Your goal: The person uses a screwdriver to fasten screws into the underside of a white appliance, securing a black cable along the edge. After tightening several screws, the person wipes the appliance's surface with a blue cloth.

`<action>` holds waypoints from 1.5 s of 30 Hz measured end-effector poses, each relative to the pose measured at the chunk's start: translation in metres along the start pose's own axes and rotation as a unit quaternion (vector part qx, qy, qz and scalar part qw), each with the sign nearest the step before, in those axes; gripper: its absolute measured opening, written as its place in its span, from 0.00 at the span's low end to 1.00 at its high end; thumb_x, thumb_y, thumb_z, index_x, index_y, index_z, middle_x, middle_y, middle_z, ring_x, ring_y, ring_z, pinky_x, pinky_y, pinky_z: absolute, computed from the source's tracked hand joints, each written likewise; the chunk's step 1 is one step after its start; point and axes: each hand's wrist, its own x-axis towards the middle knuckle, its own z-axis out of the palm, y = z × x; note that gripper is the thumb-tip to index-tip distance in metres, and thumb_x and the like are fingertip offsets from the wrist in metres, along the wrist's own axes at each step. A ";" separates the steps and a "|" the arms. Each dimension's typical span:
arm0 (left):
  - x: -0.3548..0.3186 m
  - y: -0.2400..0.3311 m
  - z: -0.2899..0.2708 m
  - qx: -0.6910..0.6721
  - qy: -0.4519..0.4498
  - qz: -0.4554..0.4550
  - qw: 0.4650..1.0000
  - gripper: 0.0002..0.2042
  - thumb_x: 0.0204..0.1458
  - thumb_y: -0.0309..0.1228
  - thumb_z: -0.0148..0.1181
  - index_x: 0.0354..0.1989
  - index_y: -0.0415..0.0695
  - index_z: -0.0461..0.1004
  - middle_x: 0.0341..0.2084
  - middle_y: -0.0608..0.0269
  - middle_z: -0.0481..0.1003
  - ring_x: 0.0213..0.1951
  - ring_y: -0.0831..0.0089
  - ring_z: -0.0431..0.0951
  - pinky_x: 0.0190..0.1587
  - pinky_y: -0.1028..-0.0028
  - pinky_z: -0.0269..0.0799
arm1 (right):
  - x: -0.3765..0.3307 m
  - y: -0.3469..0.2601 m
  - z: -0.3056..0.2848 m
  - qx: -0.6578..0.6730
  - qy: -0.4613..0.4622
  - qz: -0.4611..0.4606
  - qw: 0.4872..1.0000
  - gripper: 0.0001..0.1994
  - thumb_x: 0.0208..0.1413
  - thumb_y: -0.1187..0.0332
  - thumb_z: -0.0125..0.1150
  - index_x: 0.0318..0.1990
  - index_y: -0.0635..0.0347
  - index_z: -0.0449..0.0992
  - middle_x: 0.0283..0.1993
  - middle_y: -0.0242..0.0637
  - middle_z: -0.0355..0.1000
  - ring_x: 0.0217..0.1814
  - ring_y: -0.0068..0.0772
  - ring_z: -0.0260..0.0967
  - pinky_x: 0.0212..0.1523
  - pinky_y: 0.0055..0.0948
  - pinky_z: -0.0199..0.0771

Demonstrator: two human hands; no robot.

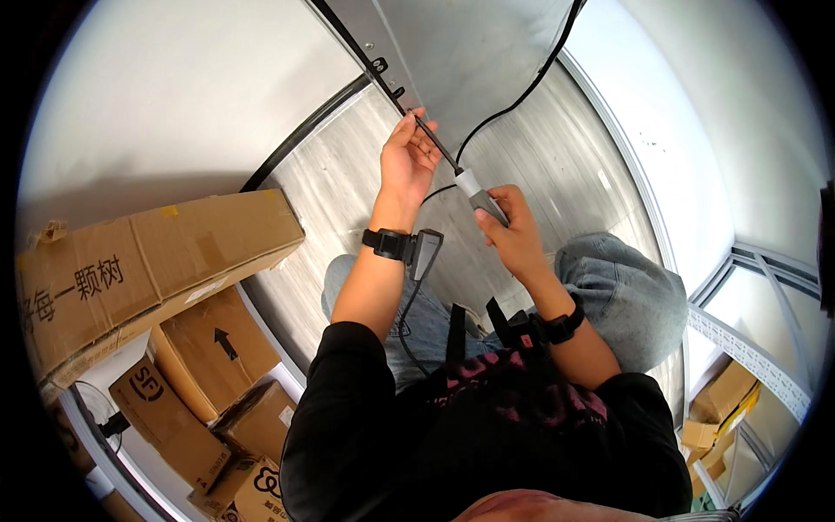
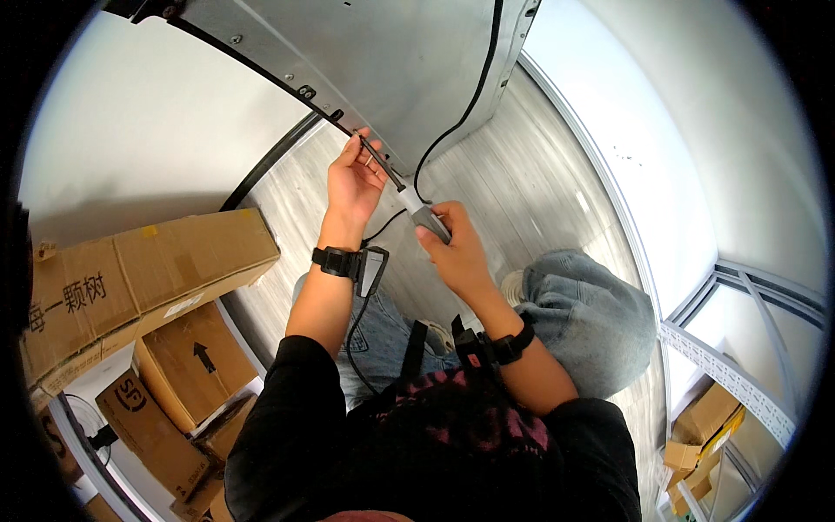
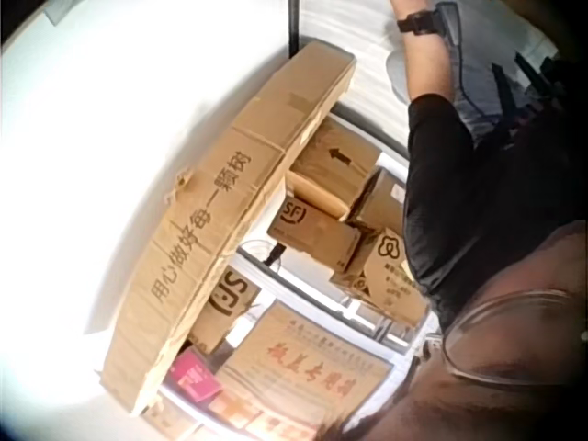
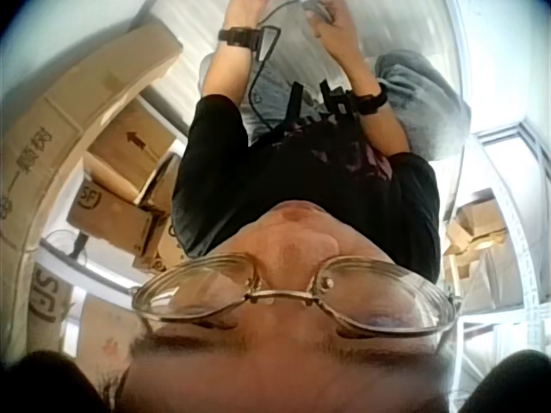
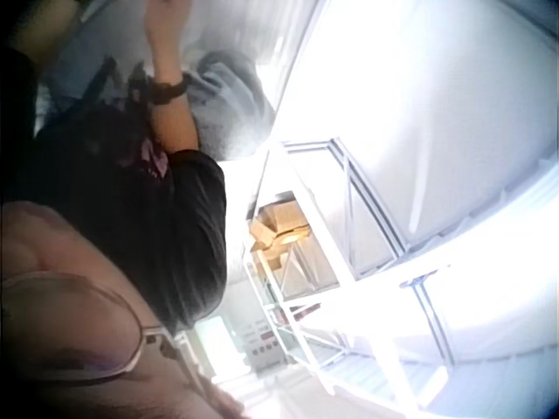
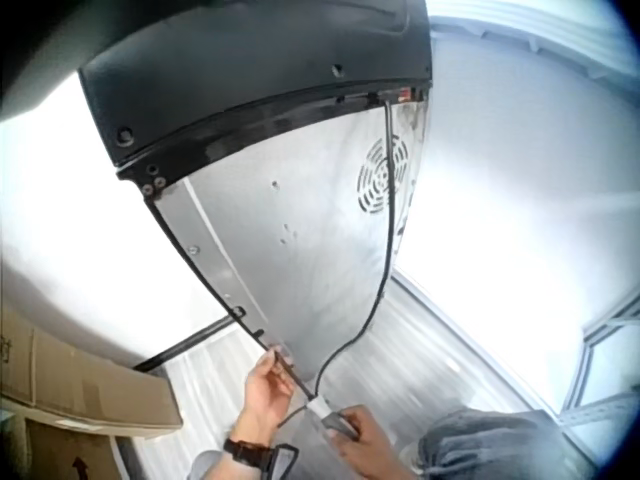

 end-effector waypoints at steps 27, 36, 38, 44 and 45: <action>0.006 0.001 -0.002 -0.022 0.001 -0.003 1.000 0.09 0.60 0.33 0.47 0.42 0.46 0.73 0.27 0.68 0.76 0.28 0.80 0.73 0.30 0.80 0.67 | 0.004 -0.004 -0.005 -0.024 0.009 0.020 0.999 0.13 0.53 0.68 0.60 0.43 0.59 0.64 0.29 0.33 0.68 0.25 0.19 0.62 0.25 0.22 0.61; 0.007 0.001 -0.003 0.013 0.011 0.010 1.000 0.10 0.60 0.35 0.48 0.40 0.45 0.73 0.27 0.70 0.76 0.30 0.80 0.74 0.32 0.80 0.66 | 0.003 -0.018 0.003 -0.096 0.028 0.016 0.995 0.13 0.53 0.67 0.59 0.42 0.60 0.64 0.29 0.38 0.69 0.30 0.28 0.65 0.33 0.28 0.63; 0.006 0.002 -0.007 0.005 -0.004 -0.005 1.000 0.11 0.61 0.35 0.46 0.43 0.44 0.72 0.29 0.69 0.77 0.31 0.80 0.74 0.32 0.79 0.67 | 0.002 -0.020 0.003 -0.095 0.024 0.010 0.995 0.13 0.53 0.67 0.59 0.41 0.60 0.64 0.29 0.39 0.69 0.30 0.28 0.65 0.33 0.28 0.63; -0.003 0.004 -0.007 0.044 -0.083 -0.027 0.995 0.15 0.63 0.35 0.42 0.51 0.42 0.68 0.34 0.64 0.76 0.33 0.75 0.75 0.36 0.77 0.71 | 0.002 -0.022 0.005 -0.013 0.011 0.067 0.998 0.12 0.54 0.66 0.59 0.41 0.60 0.65 0.29 0.34 0.70 0.24 0.24 0.63 0.25 0.24 0.62; -0.005 0.006 -0.004 0.052 -0.086 -0.029 0.995 0.15 0.63 0.35 0.41 0.52 0.41 0.67 0.35 0.63 0.76 0.34 0.74 0.75 0.36 0.77 0.71 | 0.002 -0.028 0.005 0.014 -0.004 0.093 0.996 0.13 0.54 0.66 0.59 0.42 0.60 0.64 0.29 0.34 0.70 0.23 0.24 0.63 0.24 0.23 0.62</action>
